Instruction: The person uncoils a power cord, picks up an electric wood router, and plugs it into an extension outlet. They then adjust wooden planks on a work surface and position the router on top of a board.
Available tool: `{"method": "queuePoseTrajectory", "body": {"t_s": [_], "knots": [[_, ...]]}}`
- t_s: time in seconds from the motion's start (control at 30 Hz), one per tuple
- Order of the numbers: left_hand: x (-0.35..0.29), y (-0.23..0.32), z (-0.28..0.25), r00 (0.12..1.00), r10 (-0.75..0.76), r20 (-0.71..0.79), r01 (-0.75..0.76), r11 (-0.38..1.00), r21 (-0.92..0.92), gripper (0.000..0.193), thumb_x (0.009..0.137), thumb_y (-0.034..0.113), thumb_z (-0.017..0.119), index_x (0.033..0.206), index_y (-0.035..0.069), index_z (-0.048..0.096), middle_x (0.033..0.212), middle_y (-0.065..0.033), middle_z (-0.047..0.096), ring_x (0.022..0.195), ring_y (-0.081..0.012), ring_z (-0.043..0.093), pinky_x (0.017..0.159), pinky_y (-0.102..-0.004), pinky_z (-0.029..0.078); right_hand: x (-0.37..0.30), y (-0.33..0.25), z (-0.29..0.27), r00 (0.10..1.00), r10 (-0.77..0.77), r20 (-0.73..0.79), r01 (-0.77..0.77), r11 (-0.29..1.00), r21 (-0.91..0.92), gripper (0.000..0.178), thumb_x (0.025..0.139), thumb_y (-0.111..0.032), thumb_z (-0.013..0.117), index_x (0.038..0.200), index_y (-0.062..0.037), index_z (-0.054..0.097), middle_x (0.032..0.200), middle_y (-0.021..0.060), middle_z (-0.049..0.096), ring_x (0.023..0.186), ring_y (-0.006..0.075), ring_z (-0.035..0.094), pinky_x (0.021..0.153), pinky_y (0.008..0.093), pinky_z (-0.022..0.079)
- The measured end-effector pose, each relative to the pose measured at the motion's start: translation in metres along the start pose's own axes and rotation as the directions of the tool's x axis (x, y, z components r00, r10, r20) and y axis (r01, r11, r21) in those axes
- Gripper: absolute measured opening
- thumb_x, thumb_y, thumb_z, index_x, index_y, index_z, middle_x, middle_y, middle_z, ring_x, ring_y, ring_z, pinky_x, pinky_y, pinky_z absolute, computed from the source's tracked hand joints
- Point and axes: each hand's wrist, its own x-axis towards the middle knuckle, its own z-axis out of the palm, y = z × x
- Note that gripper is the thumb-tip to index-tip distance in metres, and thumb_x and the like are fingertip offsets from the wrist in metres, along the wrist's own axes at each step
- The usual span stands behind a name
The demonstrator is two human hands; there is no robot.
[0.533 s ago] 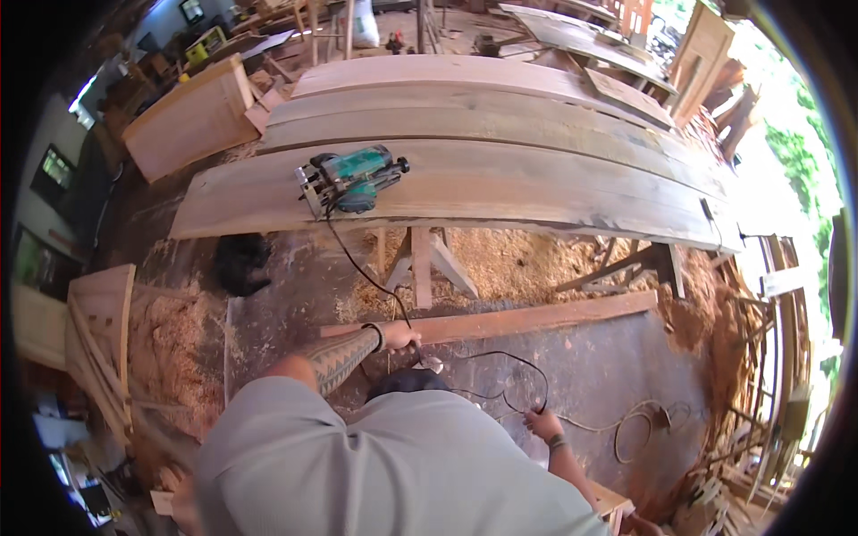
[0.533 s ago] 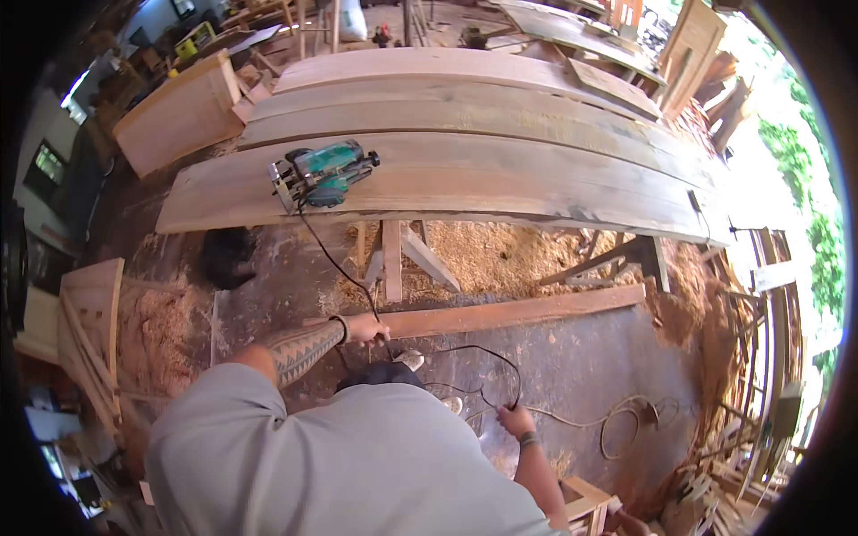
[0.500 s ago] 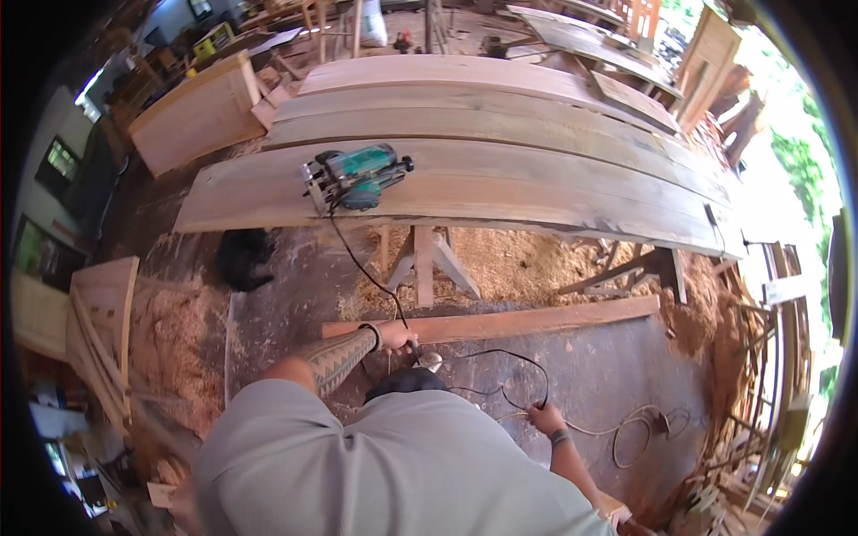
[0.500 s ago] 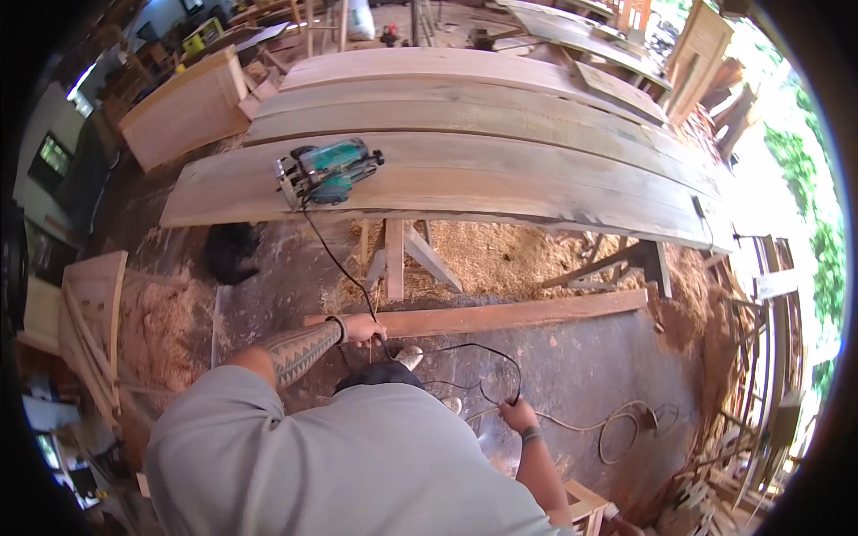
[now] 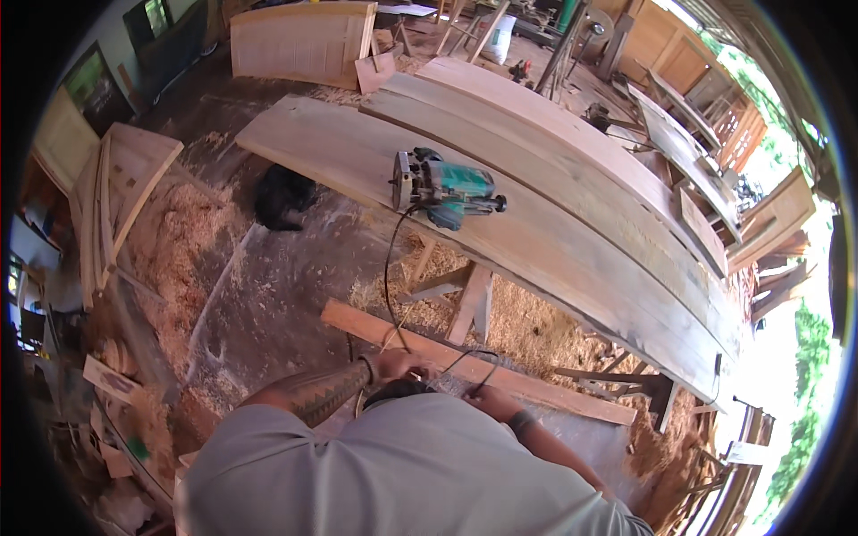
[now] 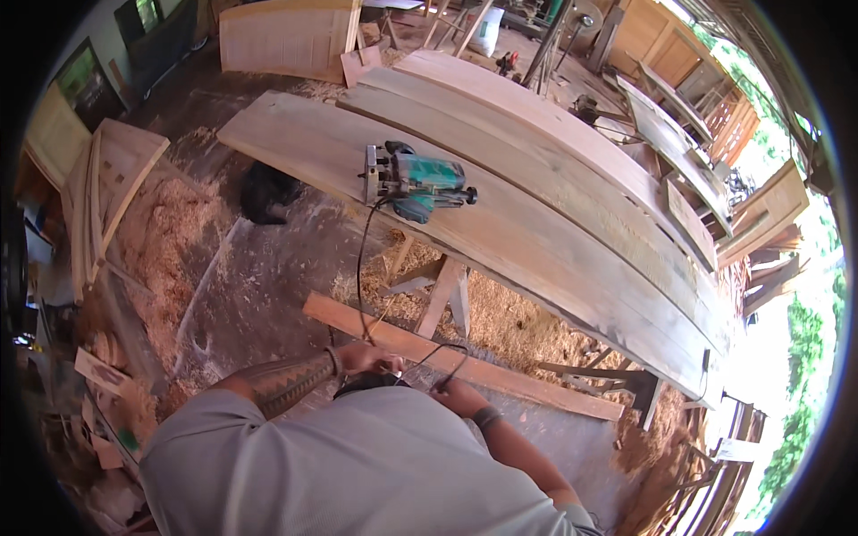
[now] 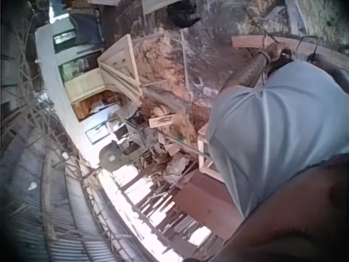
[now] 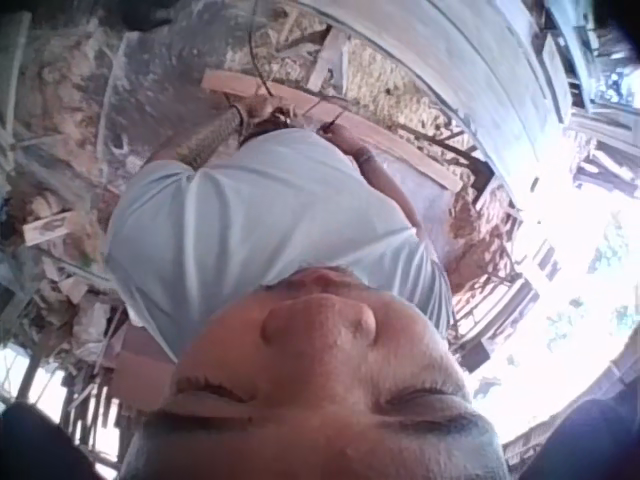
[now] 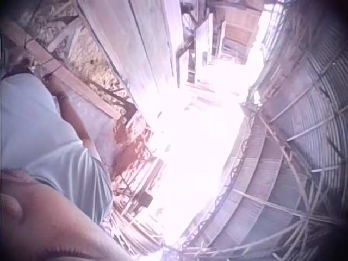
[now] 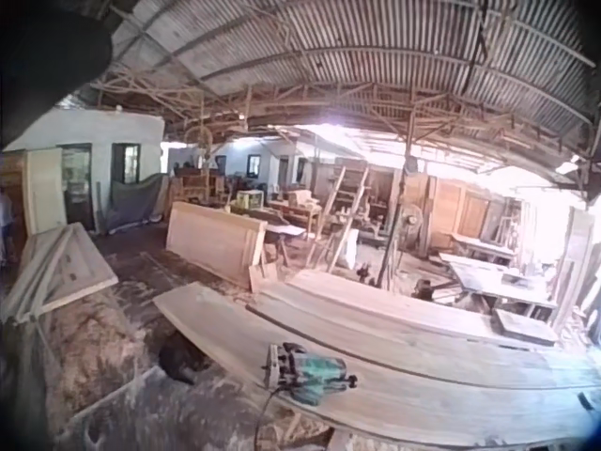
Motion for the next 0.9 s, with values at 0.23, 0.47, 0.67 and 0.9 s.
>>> {"method": "queuePoseTrajectory", "body": {"t_s": [0.23,0.47,0.67,0.9], "knots": [[0.077,0.057,0.036,0.995,0.082,0.049,-0.07,0.975,-0.211,0.032,0.106,0.038,0.048,0.126,0.015,0.059,0.106,0.0014,0.063,0.097,-0.0094,0.058,0.078,-0.0263,0.046,0.065,-0.078,-0.082,0.969,-0.195,0.149,0.239,0.893,-0.381,0.04,0.094,-0.036,0.065,0.126,-0.0111,0.064,0.109,0.0178,0.071,0.099,0.0379,0.067,0.09,0.0453,0.052],[0.067,0.097,0.01,0.98,0.1,-0.174,-0.123,0.985,-0.124,0.031,0.106,0.034,0.05,0.108,0.006,0.062,0.068,-0.001,0.054,0.055,-0.0119,0.05,0.052,-0.0273,0.04,0.105,-0.082,-0.188,0.946,-0.309,0.095,0.308,0.951,0.028,0.029,0.096,-0.024,0.066,0.118,-0.0048,0.067,0.1,0.0114,0.072,0.092,0.0224,0.069,0.087,0.0357,0.053],[0.052,0.126,-0.013,0.856,0.125,-0.502,-0.27,0.935,-0.228,0.028,0.104,0.033,0.054,0.098,0.006,0.063,0.062,0.0028,0.047,0.048,-0.0078,0.041,0.047,-0.0253,0.032,0.215,-0.025,-0.3,0.868,-0.059,-0.493,0.313,0.836,0.451,0.038,0.101,-0.023,0.06,0.134,-0.0038,0.055,0.102,0.0085,0.066,0.084,0.0141,0.065,0.071,0.0301,0.055],[0.095,0.168,-0.042,0.559,0.147,-0.816,-0.558,0.795,-0.239,0.041,0.101,0.037,0.062,0.125,0.005,0.057,0.071,-0.0006,0.052,0.047,-0.0093,0.042,0.046,-0.026,0.034,0.286,-0.012,-0.318,0.951,-0.177,-0.254,0.306,0.656,0.689,0.043,0.106,-0.029,0.054,0.14,-0.0037,0.049,0.111,0.0084,0.063,0.088,0.0152,0.064,0.079,0.0316,0.056]]}}
